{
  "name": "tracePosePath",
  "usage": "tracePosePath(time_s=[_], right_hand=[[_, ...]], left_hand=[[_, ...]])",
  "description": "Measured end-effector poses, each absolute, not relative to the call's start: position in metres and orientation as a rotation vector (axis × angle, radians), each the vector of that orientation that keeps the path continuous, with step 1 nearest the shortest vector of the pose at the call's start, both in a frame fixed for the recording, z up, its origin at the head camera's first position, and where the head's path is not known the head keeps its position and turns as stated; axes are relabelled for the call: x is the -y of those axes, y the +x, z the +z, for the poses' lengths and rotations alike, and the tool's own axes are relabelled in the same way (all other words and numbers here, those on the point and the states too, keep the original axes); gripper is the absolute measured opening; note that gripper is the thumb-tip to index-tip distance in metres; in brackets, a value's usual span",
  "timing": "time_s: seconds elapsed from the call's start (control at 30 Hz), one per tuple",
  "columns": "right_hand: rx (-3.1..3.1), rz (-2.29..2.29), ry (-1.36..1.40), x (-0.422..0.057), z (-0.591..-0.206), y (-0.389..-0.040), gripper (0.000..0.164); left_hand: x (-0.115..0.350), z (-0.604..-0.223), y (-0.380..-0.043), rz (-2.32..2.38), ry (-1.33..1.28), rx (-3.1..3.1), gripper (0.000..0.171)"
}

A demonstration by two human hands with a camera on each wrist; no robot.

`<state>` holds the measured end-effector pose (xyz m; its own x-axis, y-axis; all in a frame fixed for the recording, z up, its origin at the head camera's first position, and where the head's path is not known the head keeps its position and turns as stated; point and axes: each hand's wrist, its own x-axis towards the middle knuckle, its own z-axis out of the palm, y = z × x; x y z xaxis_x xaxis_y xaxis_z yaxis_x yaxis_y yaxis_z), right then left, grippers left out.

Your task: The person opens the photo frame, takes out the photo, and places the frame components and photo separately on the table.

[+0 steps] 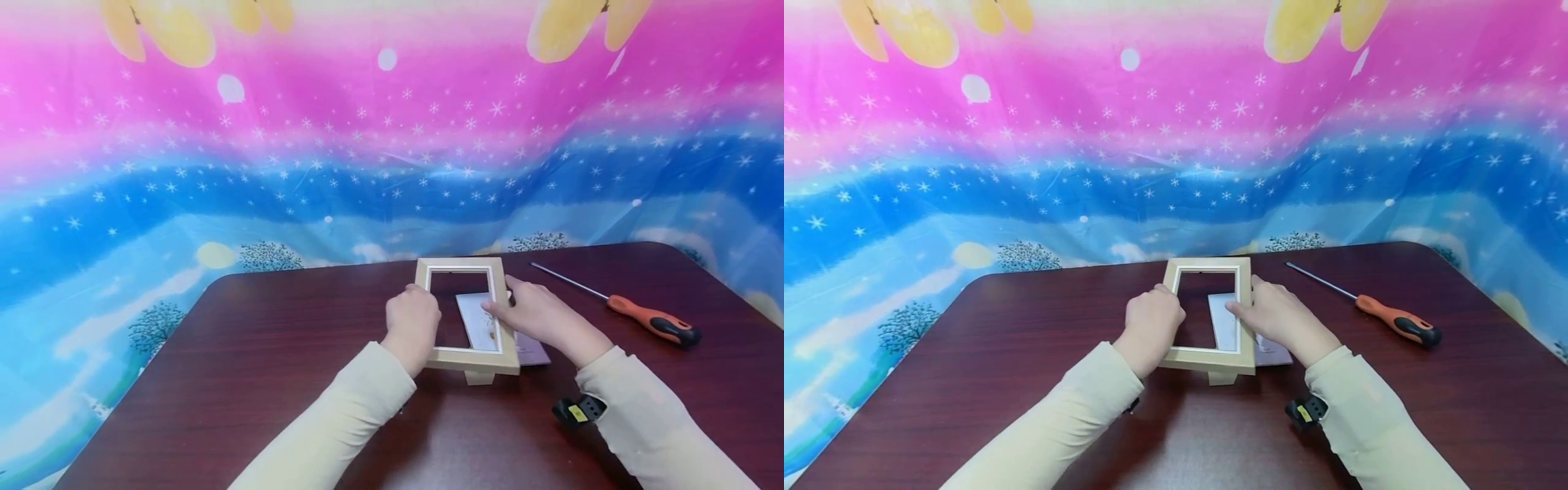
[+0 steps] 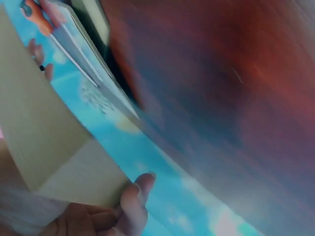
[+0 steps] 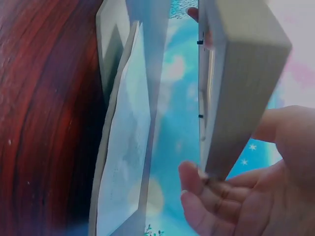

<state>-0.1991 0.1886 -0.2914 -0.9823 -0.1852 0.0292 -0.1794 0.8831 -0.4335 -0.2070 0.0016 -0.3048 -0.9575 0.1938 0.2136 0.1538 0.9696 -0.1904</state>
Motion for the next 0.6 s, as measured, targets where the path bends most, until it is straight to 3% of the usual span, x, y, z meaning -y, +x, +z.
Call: tracePosePath(time_s=[0.2,0.6], right_hand=[[-3.047,-0.597,-0.247,-0.189,-0.295,-0.201,0.083],[-3.066,-0.526,-0.254,-0.191,-0.298,-0.202,0.072]], left_hand=[[0.041,-0.306,-0.227,0.255,-0.187,2.895,0.039],[0.156,-0.31,-0.254,0.282,-0.105,2.948,0.053]])
